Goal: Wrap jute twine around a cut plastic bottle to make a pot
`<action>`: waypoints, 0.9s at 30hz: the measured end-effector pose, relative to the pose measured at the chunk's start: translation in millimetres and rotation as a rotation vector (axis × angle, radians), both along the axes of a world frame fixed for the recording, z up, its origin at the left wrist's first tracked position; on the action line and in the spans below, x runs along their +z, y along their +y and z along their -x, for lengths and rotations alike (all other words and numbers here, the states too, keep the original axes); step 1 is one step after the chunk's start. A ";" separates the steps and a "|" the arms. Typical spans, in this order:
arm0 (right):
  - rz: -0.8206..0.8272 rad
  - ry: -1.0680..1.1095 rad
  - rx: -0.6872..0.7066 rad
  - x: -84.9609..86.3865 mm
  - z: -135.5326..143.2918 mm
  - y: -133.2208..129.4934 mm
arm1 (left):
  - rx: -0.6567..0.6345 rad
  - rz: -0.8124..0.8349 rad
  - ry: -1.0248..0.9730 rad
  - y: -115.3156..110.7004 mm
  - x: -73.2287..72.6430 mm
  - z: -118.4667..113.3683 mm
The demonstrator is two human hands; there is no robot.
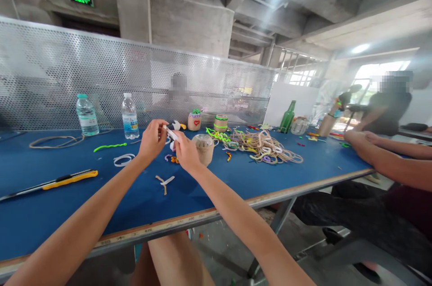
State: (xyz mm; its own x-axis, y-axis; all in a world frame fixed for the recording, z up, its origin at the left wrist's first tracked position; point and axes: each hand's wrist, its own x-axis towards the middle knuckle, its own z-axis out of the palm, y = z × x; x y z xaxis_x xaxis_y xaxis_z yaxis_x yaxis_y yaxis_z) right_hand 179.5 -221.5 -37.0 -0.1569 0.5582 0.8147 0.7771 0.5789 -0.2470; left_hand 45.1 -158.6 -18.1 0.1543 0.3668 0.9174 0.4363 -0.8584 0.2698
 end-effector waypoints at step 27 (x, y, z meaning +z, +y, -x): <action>0.334 0.021 0.052 -7.3 7.6 -0.6 | -0.194 0.235 -0.036 -20.4 4.4 -5.5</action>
